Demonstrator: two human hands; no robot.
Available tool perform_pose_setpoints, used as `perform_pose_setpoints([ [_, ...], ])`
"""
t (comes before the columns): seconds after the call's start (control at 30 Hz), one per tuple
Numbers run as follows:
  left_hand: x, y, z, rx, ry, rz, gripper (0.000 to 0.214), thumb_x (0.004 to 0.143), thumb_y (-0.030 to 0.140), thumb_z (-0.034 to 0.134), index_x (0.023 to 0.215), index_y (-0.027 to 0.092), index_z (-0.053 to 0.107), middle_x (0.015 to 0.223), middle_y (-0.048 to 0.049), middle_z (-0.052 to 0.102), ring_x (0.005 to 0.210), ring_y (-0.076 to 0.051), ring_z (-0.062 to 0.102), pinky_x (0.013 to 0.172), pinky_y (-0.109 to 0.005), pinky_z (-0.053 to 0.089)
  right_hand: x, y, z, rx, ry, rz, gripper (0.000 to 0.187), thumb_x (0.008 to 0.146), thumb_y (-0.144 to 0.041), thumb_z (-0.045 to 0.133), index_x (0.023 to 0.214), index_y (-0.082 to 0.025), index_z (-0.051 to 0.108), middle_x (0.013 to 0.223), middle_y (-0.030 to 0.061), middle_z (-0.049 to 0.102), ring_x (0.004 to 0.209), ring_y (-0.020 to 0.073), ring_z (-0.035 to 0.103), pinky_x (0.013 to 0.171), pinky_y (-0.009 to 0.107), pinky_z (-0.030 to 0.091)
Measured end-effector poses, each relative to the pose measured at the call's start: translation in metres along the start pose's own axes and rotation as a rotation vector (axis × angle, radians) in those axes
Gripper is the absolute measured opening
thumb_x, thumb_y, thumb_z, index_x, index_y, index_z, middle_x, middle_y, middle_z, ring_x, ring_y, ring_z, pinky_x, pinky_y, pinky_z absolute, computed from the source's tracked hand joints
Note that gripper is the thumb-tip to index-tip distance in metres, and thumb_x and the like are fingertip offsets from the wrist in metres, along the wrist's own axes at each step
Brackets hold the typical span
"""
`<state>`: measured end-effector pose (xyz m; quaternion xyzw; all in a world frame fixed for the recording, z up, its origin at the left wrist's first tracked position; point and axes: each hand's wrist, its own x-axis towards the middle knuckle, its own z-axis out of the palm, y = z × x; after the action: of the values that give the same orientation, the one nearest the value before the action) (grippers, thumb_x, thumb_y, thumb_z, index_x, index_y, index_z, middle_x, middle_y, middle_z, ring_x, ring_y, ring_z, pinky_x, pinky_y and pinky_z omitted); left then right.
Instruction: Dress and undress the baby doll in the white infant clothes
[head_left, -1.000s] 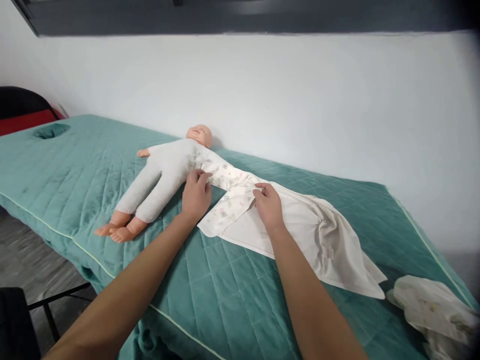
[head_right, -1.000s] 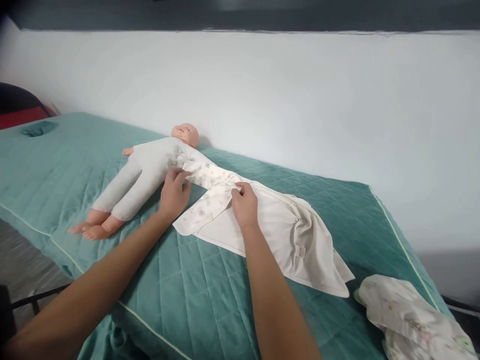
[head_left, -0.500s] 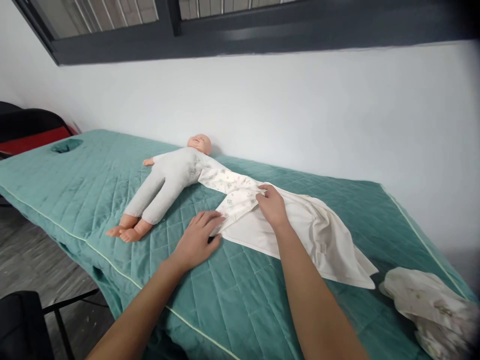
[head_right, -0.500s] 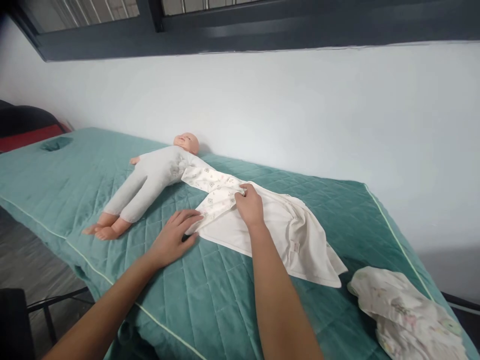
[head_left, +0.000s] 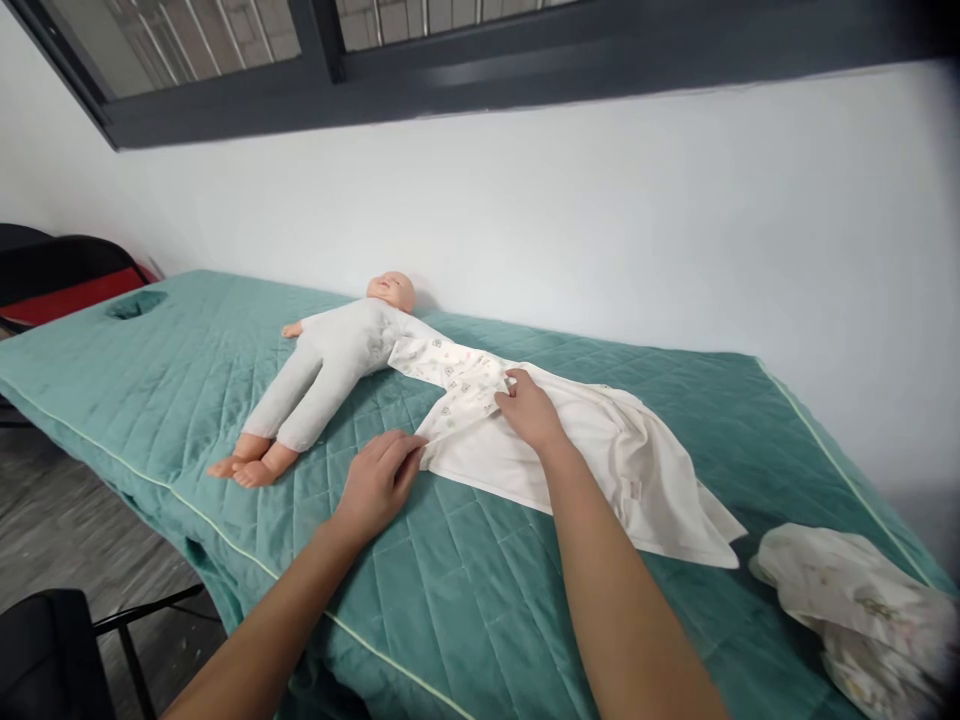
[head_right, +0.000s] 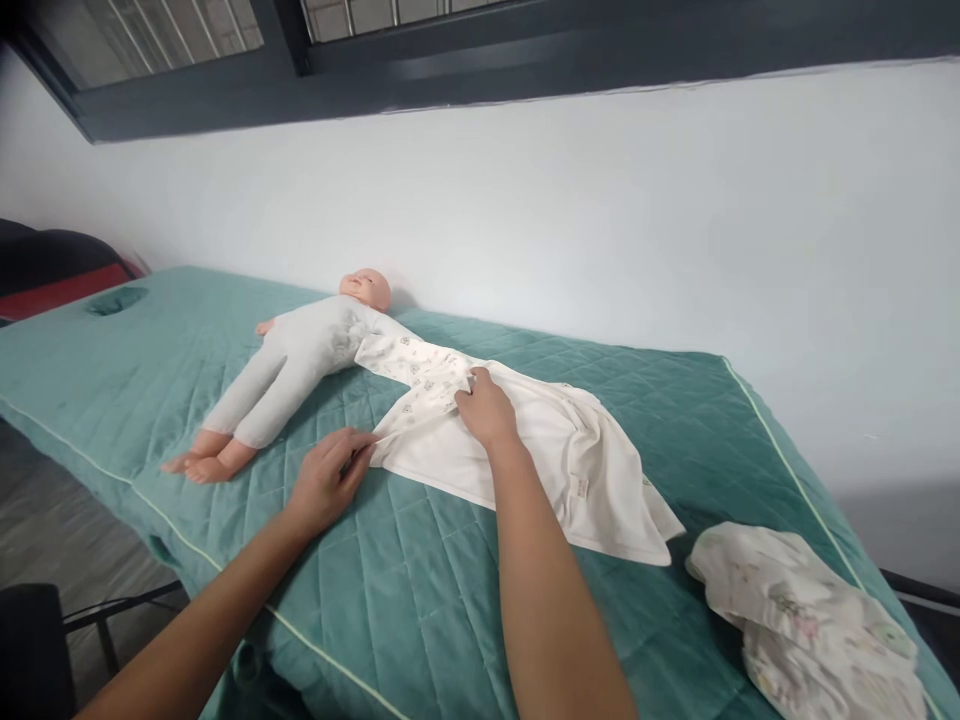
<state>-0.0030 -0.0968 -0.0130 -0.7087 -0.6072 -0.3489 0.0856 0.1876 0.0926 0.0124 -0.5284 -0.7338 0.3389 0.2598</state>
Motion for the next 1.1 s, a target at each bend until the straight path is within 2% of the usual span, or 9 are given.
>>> perform_pose_setpoints([
  [0.33,0.011,0.029,0.003,-0.082,-0.111,0.172,0.017,0.099,0.020,0.050,0.110,0.020,0.063,0.083,-0.0019,0.068,0.074,-0.013,0.064,0.067,-0.025,0.049,0.006,0.009,-0.007,0.020,0.112,0.087,0.044,0.079,-0.030,0.053,0.122,-0.022,0.061,0.100,0.0080,0.070,0.095,0.0270,0.064,0.091,0.041,0.047],
  [0.43,0.011,0.029,0.004,-0.166,-0.149,0.095,0.019,0.100,0.022,0.049,0.111,0.021,0.065,0.092,-0.0032,0.072,0.083,-0.014,0.068,0.071,-0.025,0.051,0.005,0.009,-0.010,0.036,0.138,0.099,0.045,0.078,-0.030,0.055,0.122,-0.022,0.062,0.101,0.0093,0.069,0.101,0.0300,0.063,0.095,0.047,0.046],
  [0.53,0.011,0.025,0.005,-0.293,-0.147,-0.077,0.020,0.100,0.027,0.050,0.108,0.022,0.068,0.097,-0.0028,0.074,0.088,-0.015,0.069,0.077,-0.027,0.052,0.005,0.006,-0.006,0.111,0.130,0.105,0.048,0.080,-0.031,0.054,0.126,-0.019,0.058,0.101,0.0095,0.071,0.097,0.0284,0.066,0.091,0.047,0.051],
  [0.6,0.011,0.018,0.005,-0.354,-0.017,-0.302,0.021,0.098,0.033,0.052,0.106,0.022,0.068,0.100,-0.0028,0.074,0.088,-0.016,0.068,0.077,-0.028,0.053,0.006,0.001,0.003,0.243,0.081,0.057,0.051,0.085,-0.035,0.050,0.134,-0.021,0.052,0.110,0.0091,0.071,0.098,0.0246,0.068,0.086,0.041,0.055],
  [0.7,0.012,0.005,0.008,-0.353,0.339,-0.675,0.023,0.095,0.036,0.055,0.110,0.021,0.065,0.106,-0.0050,0.070,0.095,-0.019,0.066,0.081,-0.032,0.053,0.006,-0.004,0.023,0.520,-0.070,-0.143,0.063,0.087,-0.036,0.053,0.148,-0.026,0.038,0.145,0.0095,0.057,0.127,0.0217,0.059,0.098,0.039,0.054],
  [0.77,0.012,-0.002,0.010,-0.306,0.470,-0.750,0.025,0.092,0.031,0.057,0.115,0.021,0.060,0.115,-0.0075,0.065,0.106,-0.022,0.062,0.087,-0.035,0.053,0.005,-0.005,0.035,0.551,-0.147,-0.274,0.070,0.084,-0.031,0.057,0.151,-0.026,0.036,0.158,0.0084,0.043,0.143,0.0216,0.044,0.112,0.042,0.044],
  [0.87,0.011,-0.001,0.011,-0.190,0.455,-0.584,0.023,0.090,0.023,0.056,0.113,0.021,0.059,0.124,-0.0099,0.059,0.120,-0.024,0.055,0.098,-0.040,0.049,0.003,-0.002,0.045,0.321,-0.114,-0.411,0.063,0.085,-0.024,0.055,0.147,-0.023,0.046,0.159,0.0083,0.040,0.148,0.0216,0.037,0.123,0.045,0.030],
  [0.93,0.010,0.006,0.010,-0.133,0.382,-0.420,0.018,0.092,0.020,0.053,0.108,0.021,0.060,0.117,-0.0089,0.062,0.115,-0.024,0.056,0.100,-0.042,0.046,0.001,0.000,0.044,0.162,-0.076,-0.484,0.054,0.087,-0.022,0.053,0.141,-0.020,0.053,0.158,0.0105,0.043,0.147,0.0217,0.037,0.125,0.044,0.026],
  [1.1,0.013,0.021,0.007,-0.152,-0.018,-0.058,0.013,0.095,0.018,0.050,0.101,0.021,0.062,0.095,-0.0045,0.069,0.093,-0.020,0.060,0.085,-0.037,0.047,-0.007,-0.003,0.036,-0.141,-0.110,-0.505,0.049,0.092,-0.023,0.052,0.139,-0.010,0.055,0.158,0.0177,0.040,0.150,0.0249,0.032,0.125,0.042,0.026],
])
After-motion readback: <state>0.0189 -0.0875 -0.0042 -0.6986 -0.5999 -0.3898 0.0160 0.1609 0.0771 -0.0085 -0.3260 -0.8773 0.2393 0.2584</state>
